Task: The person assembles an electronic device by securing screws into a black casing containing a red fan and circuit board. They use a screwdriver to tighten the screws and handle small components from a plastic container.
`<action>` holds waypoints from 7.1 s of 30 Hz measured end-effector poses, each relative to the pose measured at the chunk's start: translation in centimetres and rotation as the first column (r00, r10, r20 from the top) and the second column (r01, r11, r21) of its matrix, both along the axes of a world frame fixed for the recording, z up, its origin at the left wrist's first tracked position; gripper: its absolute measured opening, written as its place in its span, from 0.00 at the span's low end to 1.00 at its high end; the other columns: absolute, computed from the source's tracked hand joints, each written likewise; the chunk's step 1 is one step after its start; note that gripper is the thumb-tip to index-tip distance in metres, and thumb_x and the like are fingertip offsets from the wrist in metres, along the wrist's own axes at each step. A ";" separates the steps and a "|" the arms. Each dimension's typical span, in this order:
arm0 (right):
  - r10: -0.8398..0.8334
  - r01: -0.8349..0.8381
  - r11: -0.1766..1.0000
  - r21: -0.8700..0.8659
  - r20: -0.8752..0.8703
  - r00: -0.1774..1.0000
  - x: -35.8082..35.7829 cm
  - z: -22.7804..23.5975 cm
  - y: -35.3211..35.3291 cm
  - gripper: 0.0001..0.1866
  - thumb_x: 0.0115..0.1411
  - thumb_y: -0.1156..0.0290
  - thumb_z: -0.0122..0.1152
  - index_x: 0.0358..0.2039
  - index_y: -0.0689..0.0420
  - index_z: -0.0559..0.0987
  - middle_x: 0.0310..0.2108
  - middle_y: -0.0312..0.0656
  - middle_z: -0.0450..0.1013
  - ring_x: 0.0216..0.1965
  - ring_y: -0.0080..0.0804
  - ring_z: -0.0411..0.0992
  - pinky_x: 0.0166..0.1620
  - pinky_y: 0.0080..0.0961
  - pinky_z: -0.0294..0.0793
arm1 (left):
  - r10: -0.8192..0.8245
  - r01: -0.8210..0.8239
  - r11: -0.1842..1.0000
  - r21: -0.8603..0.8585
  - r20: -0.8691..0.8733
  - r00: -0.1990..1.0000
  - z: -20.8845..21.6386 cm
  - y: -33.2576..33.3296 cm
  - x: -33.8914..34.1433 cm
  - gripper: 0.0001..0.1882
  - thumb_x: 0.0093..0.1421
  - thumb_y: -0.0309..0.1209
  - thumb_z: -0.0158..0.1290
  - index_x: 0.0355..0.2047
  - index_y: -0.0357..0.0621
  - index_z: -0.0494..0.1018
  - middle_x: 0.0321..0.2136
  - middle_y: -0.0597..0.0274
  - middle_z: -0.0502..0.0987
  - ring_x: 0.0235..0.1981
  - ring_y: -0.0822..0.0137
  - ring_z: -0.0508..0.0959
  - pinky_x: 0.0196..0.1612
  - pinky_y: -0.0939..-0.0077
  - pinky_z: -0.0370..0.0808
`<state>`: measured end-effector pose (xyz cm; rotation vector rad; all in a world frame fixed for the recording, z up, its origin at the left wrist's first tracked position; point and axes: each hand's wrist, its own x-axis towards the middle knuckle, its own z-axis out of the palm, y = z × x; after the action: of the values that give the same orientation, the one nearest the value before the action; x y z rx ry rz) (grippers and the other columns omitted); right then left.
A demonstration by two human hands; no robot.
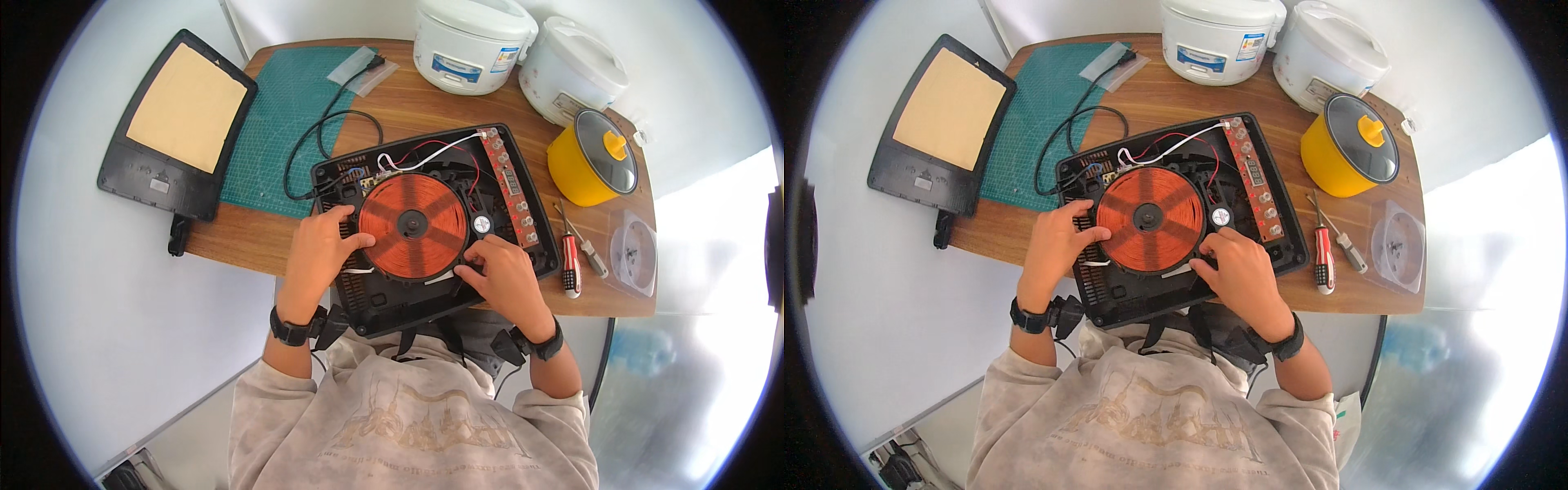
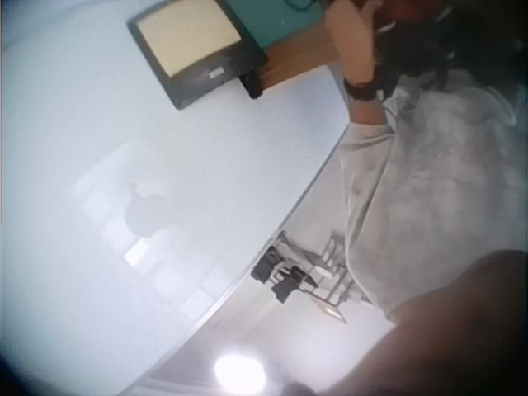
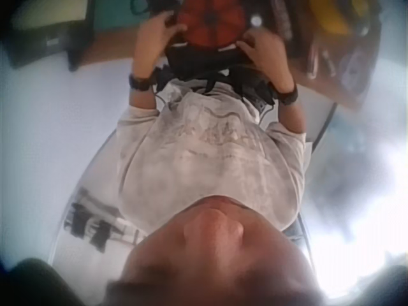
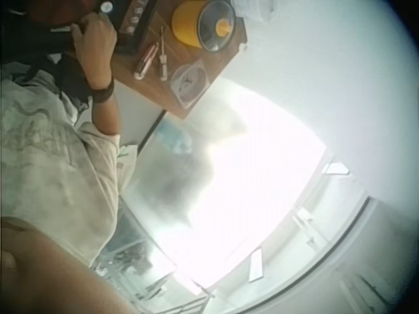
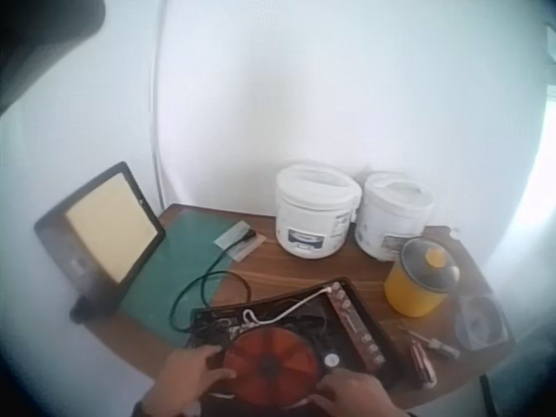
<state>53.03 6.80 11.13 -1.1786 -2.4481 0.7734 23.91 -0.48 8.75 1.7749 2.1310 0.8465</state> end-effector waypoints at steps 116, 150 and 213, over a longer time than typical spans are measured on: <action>0.468 -0.476 0.871 -0.118 -0.093 0.879 -16.3 0.0 7.3 0.06 0.53 0.71 0.71 0.30 0.59 0.87 0.29 0.48 0.82 0.32 0.44 0.82 0.39 0.34 0.80 | -0.026 0.026 1.000 0.009 0.047 0.999 -1.3 -0.6 -0.3 0.26 0.54 0.40 0.69 0.48 0.38 0.77 0.38 0.53 0.77 0.40 0.47 0.80 0.42 0.55 0.78; 0.547 -0.548 0.836 -0.027 0.120 0.829 -17.5 0.4 8.8 0.10 0.55 0.66 0.71 0.31 0.60 0.85 0.27 0.48 0.80 0.31 0.46 0.80 0.36 0.37 0.77 | 0.020 -0.030 0.997 0.074 0.132 0.991 -1.1 -0.6 0.2 0.34 0.52 0.39 0.71 0.52 0.43 0.63 0.37 0.50 0.82 0.39 0.45 0.82 0.37 0.54 0.78; 0.596 -0.594 0.802 0.063 -0.133 0.792 -14.6 -1.3 8.5 0.07 0.55 0.74 0.68 0.33 0.61 0.80 0.28 0.46 0.78 0.33 0.45 0.78 0.39 0.38 0.76 | 0.063 -0.027 0.990 -0.138 0.262 0.963 0.5 -0.6 0.4 0.27 0.52 0.38 0.71 0.47 0.44 0.71 0.38 0.54 0.82 0.40 0.49 0.82 0.40 0.57 0.77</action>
<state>38.41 15.26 9.82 -0.2897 -2.7021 0.9526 24.33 -1.04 9.22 1.4614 2.0088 0.8763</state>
